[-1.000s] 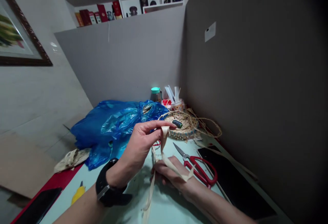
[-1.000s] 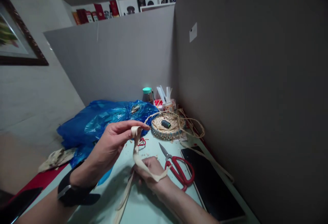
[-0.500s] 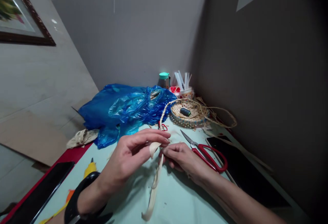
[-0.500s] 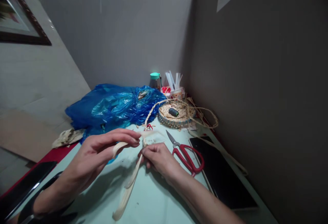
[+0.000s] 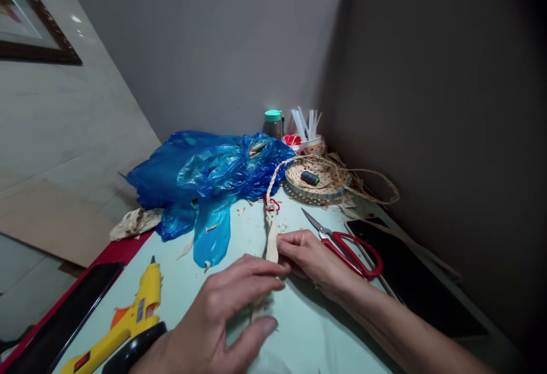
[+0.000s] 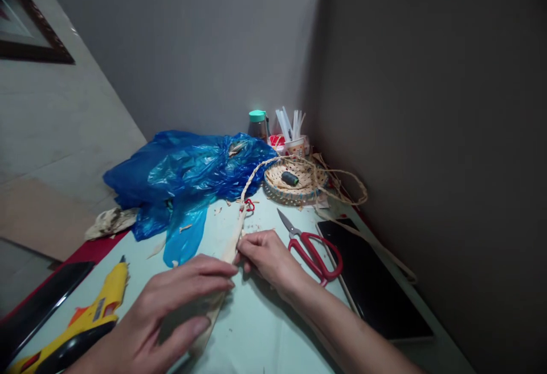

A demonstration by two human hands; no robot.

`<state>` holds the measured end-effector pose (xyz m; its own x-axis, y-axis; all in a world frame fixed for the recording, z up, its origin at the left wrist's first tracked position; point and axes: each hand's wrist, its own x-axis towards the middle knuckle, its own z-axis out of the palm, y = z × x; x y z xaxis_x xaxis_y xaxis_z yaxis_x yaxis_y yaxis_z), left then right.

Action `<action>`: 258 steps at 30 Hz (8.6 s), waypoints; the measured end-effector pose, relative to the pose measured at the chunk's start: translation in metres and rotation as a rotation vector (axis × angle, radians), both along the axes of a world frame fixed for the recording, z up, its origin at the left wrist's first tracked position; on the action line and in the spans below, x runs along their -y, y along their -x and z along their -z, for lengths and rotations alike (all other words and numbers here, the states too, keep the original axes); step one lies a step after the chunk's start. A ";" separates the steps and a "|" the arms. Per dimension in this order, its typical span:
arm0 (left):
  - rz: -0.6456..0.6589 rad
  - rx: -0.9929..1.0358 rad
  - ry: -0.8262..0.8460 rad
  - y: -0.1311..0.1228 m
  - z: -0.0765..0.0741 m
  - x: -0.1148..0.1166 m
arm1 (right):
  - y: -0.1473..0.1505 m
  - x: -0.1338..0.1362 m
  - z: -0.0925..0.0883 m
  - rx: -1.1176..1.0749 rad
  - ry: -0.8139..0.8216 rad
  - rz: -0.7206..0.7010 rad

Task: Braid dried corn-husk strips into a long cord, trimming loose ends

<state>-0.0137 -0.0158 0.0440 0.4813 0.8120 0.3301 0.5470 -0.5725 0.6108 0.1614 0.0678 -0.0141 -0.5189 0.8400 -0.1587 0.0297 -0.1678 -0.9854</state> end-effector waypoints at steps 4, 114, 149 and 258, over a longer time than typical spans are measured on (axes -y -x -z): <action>0.075 0.046 -0.132 -0.005 0.020 0.008 | 0.001 0.001 -0.002 0.006 0.053 0.005; -0.256 0.698 0.995 -0.009 0.048 -0.057 | -0.002 0.003 0.002 0.066 0.091 -0.049; -0.201 0.700 0.802 0.004 0.003 -0.050 | 0.002 -0.001 0.005 0.159 -0.226 0.021; -0.164 -0.417 -0.541 -0.033 0.044 -0.014 | 0.006 0.007 0.006 -0.088 0.062 0.093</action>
<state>0.0192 -0.0014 0.0001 0.5411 0.6585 0.5231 0.7788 -0.6271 -0.0163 0.1558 0.0603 -0.0197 -0.4538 0.8750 -0.1685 -0.0752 -0.2260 -0.9712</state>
